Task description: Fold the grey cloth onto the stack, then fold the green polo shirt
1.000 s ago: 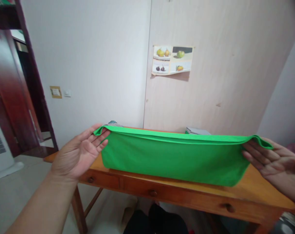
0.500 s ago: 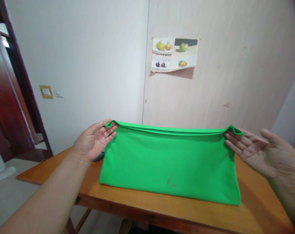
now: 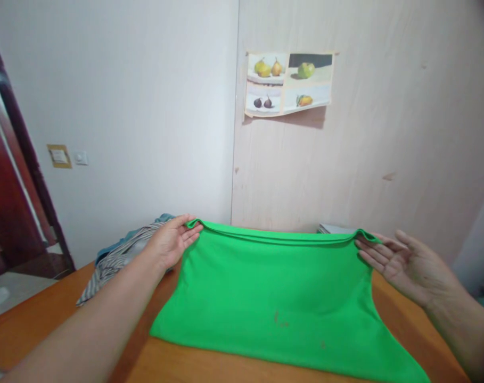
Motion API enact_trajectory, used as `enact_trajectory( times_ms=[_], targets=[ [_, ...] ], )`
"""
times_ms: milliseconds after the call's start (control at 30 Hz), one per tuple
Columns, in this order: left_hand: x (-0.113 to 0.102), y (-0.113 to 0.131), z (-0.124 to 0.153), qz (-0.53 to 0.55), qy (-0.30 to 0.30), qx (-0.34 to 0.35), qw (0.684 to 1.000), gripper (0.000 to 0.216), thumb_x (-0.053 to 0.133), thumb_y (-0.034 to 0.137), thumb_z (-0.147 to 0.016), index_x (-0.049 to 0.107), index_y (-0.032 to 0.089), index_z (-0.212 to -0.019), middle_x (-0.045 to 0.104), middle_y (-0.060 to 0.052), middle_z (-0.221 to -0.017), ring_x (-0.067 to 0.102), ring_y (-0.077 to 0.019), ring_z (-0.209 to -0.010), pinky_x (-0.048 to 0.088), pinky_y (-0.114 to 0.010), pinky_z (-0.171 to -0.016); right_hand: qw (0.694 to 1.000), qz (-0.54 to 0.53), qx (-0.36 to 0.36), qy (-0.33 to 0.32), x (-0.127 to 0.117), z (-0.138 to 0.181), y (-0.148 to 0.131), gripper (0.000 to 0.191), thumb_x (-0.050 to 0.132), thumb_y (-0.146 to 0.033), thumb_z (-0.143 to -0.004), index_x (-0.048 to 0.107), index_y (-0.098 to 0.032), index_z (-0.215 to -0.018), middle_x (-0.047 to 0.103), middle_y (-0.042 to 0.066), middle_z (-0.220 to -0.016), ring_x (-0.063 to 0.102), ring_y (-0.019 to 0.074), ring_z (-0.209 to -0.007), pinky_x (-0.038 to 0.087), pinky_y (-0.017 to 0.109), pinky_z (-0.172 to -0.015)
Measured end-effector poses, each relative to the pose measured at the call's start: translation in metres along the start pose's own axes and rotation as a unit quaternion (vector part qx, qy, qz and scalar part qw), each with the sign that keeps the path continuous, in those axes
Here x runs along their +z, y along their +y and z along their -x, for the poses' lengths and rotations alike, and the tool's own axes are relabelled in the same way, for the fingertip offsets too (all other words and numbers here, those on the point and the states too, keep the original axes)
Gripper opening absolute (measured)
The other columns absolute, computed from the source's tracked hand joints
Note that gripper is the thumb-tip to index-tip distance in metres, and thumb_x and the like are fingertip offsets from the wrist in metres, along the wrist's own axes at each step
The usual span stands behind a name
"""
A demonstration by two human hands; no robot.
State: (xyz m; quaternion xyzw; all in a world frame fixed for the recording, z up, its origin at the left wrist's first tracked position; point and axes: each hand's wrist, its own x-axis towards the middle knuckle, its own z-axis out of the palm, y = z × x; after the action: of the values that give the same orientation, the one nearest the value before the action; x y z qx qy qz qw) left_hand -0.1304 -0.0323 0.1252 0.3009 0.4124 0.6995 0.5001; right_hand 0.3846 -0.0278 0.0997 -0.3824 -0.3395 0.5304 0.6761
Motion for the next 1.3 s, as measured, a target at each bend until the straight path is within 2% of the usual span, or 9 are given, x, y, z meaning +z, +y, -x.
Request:
enact_trajectory(
  times_ms=[167, 267, 433, 600, 667, 767, 933, 1167, 1300],
  targets=[
    [-0.012, -0.042, -0.011, -0.040, 0.047, -0.077, 0.995, 0.009, 0.066, 0.013, -0.082, 0.064, 0.017, -0.090, 0.069, -0.004, -0.093, 0.073, -0.0170, -0.080, 0.058, -0.024, -0.069, 0.998, 0.036, 0.035, 0.026, -0.025, -0.019, 0.040, 0.026, 0.064, -0.046, -0.086, 0.064, -0.022, -0.098, 0.072, 0.013, -0.113, 0.068, 0.0297, -0.110, 0.057, 0.040, -0.091],
    [-0.017, -0.057, -0.015, -0.035, 0.068, -0.089, 0.993, 0.009, 0.065, 0.012, -0.083, 0.063, 0.016, -0.091, 0.069, -0.005, -0.094, 0.074, -0.0180, -0.081, 0.059, -0.024, -0.068, 0.997, 0.044, 0.052, 0.024, -0.037, -0.030, 0.055, 0.023, 0.060, -0.041, -0.089, 0.062, -0.022, -0.100, 0.072, 0.014, -0.109, 0.069, 0.0298, -0.107, 0.060, 0.039, -0.087],
    [-0.009, -0.051, -0.028, 0.004, 0.076, -0.036, 0.996, 0.009, 0.056, 0.007, -0.087, 0.062, 0.014, -0.088, 0.069, -0.007, -0.092, 0.074, -0.0189, -0.079, 0.060, -0.024, -0.065, 0.998, 0.016, 0.045, 0.040, -0.038, -0.050, 0.054, 0.006, 0.054, -0.020, -0.092, 0.059, -0.019, -0.094, 0.074, 0.014, -0.099, 0.071, 0.0303, -0.101, 0.063, 0.038, -0.079],
    [0.015, -0.033, -0.057, 0.039, 0.082, 0.017, 0.996, 0.010, 0.055, 0.007, -0.088, 0.058, 0.015, -0.083, 0.066, -0.005, -0.084, 0.074, -0.0193, -0.077, 0.060, -0.025, -0.064, 0.996, 0.002, 0.056, 0.063, -0.020, -0.079, 0.042, 0.006, 0.052, -0.019, -0.094, 0.058, -0.018, -0.093, 0.074, 0.017, -0.097, 0.074, 0.0273, -0.092, 0.064, 0.035, -0.072],
    [0.022, -0.038, -0.071, 0.030, 0.103, 0.011, 0.994, 0.009, 0.054, 0.009, -0.089, 0.056, 0.016, -0.083, 0.064, -0.003, -0.082, 0.074, -0.0177, -0.075, 0.060, -0.025, -0.067, 0.995, 0.009, 0.065, 0.071, -0.012, -0.090, 0.045, 0.008, 0.050, -0.021, -0.095, 0.056, -0.018, -0.092, 0.073, 0.018, -0.095, 0.075, 0.0258, -0.088, 0.064, 0.033, -0.070],
    [0.025, -0.059, -0.087, 0.007, 0.136, -0.019, 0.990, 0.009, 0.054, 0.010, -0.089, 0.053, 0.017, -0.083, 0.062, -0.001, -0.082, 0.073, -0.0144, -0.069, 0.059, -0.025, -0.068, 0.989, 0.033, 0.099, 0.100, -0.005, -0.098, 0.061, 0.007, 0.051, -0.022, -0.096, 0.053, -0.018, -0.090, 0.073, 0.016, -0.088, 0.075, 0.0228, -0.079, 0.064, 0.030, -0.065],
    [0.015, -0.091, -0.089, -0.010, 0.158, -0.046, 0.986, 0.009, 0.053, 0.015, -0.092, 0.051, 0.017, -0.083, 0.058, 0.000, -0.081, 0.073, -0.0146, -0.068, 0.059, -0.028, -0.071, 0.979, 0.069, 0.144, 0.127, -0.009, -0.098, 0.088, 0.009, 0.051, -0.022, -0.096, 0.050, -0.020, -0.087, 0.072, 0.014, -0.079, 0.075, 0.0210, -0.069, 0.062, 0.028, -0.061],
    [0.021, -0.070, -0.093, 0.003, 0.139, -0.018, 0.990, 0.010, 0.053, 0.018, -0.092, 0.052, 0.018, -0.082, 0.060, -0.001, -0.083, 0.073, -0.0159, -0.077, 0.059, -0.028, -0.078, 0.978, 0.085, 0.143, 0.124, -0.012, -0.115, 0.074, 0.004, 0.047, -0.022, -0.096, 0.049, -0.021, -0.093, 0.073, 0.014, -0.084, 0.075, 0.0208, -0.074, 0.063, 0.030, -0.066],
    [0.027, -0.081, -0.106, -0.024, 0.149, -0.044, 0.988, 0.013, 0.052, 0.027, -0.095, 0.052, 0.019, -0.084, 0.063, -0.003, -0.089, 0.072, -0.0155, -0.081, 0.057, -0.029, -0.081, 0.977, 0.094, 0.144, 0.126, -0.010, -0.128, 0.084, 0.005, 0.048, -0.024, -0.095, 0.051, -0.022, -0.099, 0.073, 0.012, -0.082, 0.074, 0.0193, -0.074, 0.062, 0.028, -0.067]
  ],
)
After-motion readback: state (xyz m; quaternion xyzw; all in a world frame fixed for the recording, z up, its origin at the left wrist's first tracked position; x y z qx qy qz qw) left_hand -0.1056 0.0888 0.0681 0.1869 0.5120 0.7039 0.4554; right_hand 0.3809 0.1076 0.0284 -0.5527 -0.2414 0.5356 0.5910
